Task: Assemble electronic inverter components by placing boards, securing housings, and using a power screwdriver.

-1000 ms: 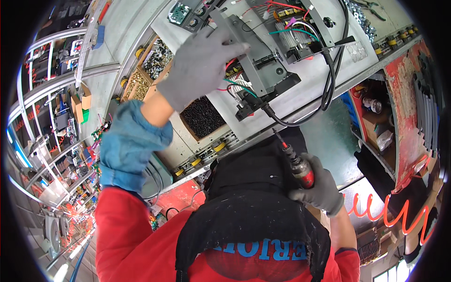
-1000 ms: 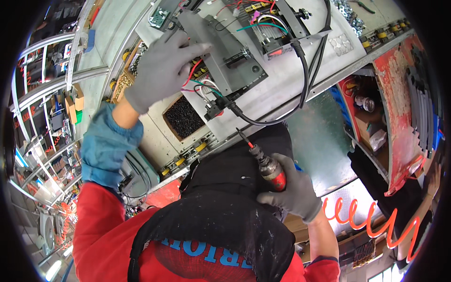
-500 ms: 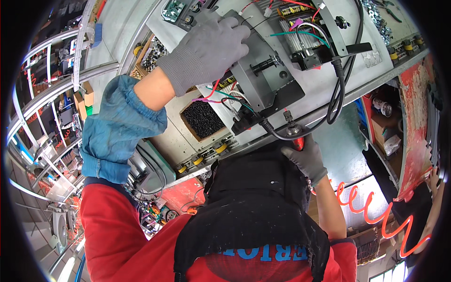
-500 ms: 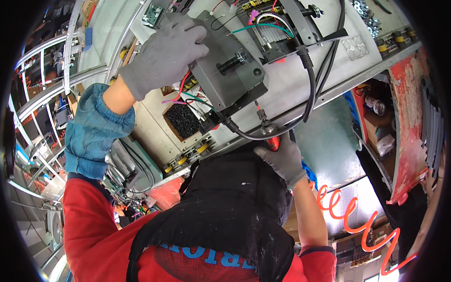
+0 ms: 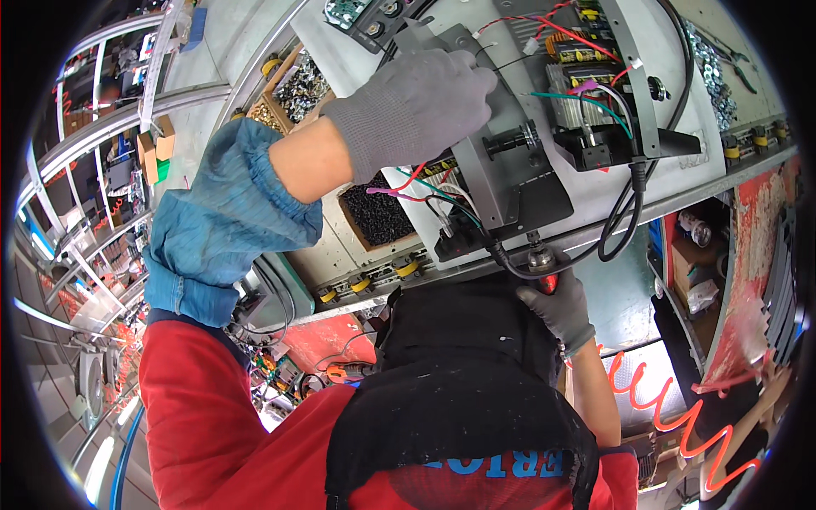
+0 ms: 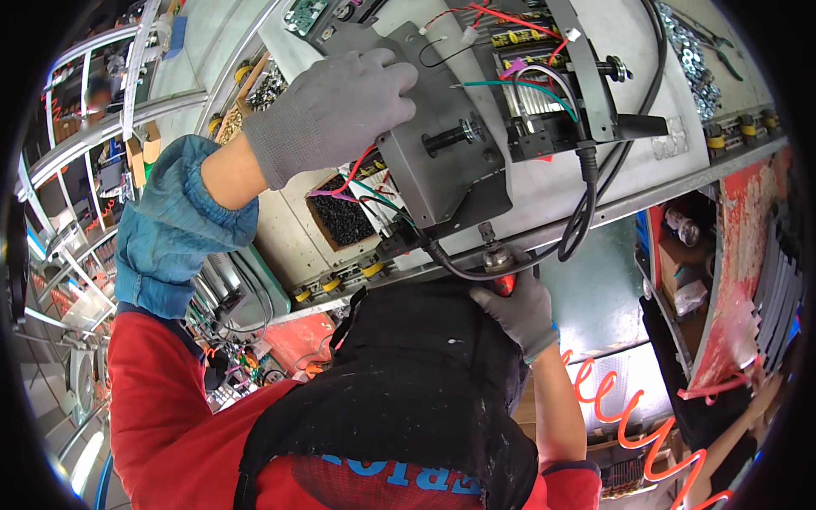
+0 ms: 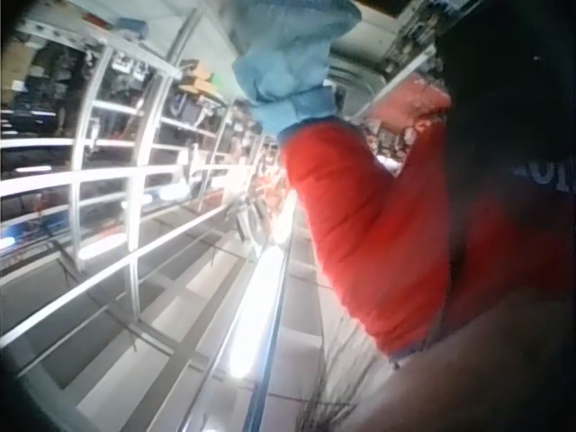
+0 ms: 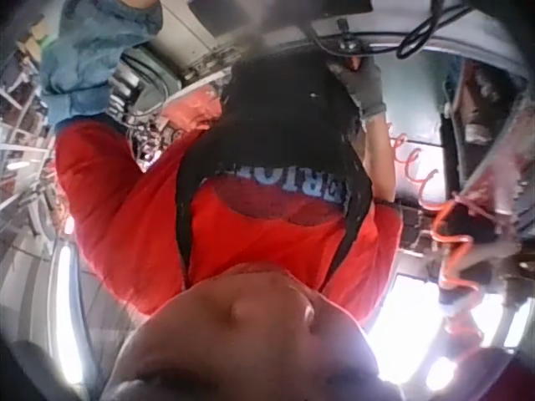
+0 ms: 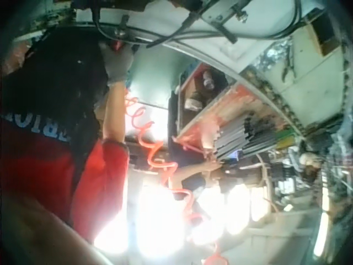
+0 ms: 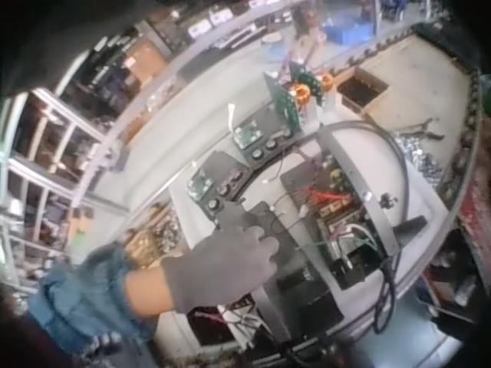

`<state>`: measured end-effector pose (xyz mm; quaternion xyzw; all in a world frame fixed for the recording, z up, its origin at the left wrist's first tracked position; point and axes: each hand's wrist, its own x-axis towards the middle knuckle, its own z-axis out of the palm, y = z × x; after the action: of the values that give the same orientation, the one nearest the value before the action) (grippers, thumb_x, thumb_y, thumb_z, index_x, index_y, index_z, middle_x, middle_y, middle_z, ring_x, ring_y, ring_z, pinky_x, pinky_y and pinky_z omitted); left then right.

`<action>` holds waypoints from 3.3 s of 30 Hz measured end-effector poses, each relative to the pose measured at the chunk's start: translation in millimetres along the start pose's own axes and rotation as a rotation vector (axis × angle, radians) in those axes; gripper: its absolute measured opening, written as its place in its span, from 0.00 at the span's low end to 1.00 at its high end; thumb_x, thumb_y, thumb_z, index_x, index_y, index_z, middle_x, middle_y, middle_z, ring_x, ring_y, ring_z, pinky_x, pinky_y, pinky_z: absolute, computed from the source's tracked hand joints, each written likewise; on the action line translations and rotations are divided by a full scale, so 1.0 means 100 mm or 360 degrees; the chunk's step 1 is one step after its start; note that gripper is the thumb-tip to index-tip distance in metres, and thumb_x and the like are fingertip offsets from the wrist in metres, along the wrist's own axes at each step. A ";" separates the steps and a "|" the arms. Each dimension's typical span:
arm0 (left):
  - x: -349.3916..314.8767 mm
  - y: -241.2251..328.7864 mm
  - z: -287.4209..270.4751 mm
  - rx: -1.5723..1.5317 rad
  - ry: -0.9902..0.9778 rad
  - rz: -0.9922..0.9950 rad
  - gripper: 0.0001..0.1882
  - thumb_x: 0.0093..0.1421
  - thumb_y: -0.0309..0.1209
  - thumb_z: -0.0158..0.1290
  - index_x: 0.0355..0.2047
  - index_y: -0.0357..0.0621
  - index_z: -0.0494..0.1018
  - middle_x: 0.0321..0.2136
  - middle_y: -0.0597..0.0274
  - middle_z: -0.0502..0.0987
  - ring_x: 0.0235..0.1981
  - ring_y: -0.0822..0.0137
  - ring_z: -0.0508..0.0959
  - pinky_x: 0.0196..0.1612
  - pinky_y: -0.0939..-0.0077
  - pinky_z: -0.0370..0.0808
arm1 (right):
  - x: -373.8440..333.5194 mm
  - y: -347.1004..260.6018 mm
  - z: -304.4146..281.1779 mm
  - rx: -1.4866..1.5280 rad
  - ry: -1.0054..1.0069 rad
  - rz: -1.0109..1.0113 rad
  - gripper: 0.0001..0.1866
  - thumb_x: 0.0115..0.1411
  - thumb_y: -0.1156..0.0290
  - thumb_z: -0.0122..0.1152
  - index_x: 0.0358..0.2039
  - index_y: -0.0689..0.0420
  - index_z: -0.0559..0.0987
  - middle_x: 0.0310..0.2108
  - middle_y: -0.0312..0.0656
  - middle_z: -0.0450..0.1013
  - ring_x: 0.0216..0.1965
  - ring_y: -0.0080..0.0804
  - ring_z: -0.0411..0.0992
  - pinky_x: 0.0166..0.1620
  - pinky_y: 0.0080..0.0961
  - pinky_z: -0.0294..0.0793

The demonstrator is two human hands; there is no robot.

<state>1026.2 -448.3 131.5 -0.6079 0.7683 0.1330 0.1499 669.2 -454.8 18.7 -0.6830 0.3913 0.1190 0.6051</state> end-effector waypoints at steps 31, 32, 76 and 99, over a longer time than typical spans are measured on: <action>0.02 -0.08 0.05 0.0028 -0.0041 0.0120 0.03 0.52 0.27 0.57 0.28 0.45 0.78 0.33 0.60 0.72 0.44 0.61 0.78 0.41 0.63 0.81 | 0.15 0.02 0.06 -0.0596 0.0386 -0.0411 0.39 0.47 0.51 0.73 0.56 0.52 0.67 0.37 0.48 0.78 0.33 0.52 0.78 0.33 0.41 0.77; 0.02 -0.07 0.04 0.0036 -0.0082 0.0105 0.03 0.52 0.27 0.56 0.28 0.45 0.78 0.34 0.60 0.72 0.44 0.61 0.78 0.41 0.63 0.81 | 0.15 0.02 0.05 -0.0617 0.0372 -0.0381 0.39 0.47 0.51 0.72 0.57 0.52 0.67 0.37 0.48 0.78 0.33 0.52 0.78 0.33 0.41 0.77; -0.91 1.42 0.07 -0.3532 0.0817 -0.1173 0.18 0.64 0.32 0.55 0.52 0.39 0.70 0.29 0.64 0.76 0.21 0.81 0.74 0.20 0.89 0.71 | -0.85 -1.25 -0.29 -0.0137 -0.0314 -0.0311 0.45 0.42 0.54 0.78 0.57 0.54 0.65 0.44 0.49 0.76 0.42 0.52 0.77 0.43 0.38 0.77; -0.81 1.60 -0.02 -0.2089 0.1021 -0.0752 0.20 0.71 0.30 0.40 0.62 0.43 0.63 0.31 0.59 0.78 0.22 0.77 0.76 0.24 0.82 0.76 | -0.92 -1.13 -0.35 0.0253 -0.0437 -0.0123 0.42 0.46 0.60 0.77 0.57 0.57 0.65 0.40 0.46 0.77 0.42 0.37 0.77 0.47 0.32 0.74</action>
<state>887.3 -341.0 168.6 -0.7292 0.3873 0.3435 -0.4476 673.5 -455.7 168.4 -0.6248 0.2866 0.1564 0.7092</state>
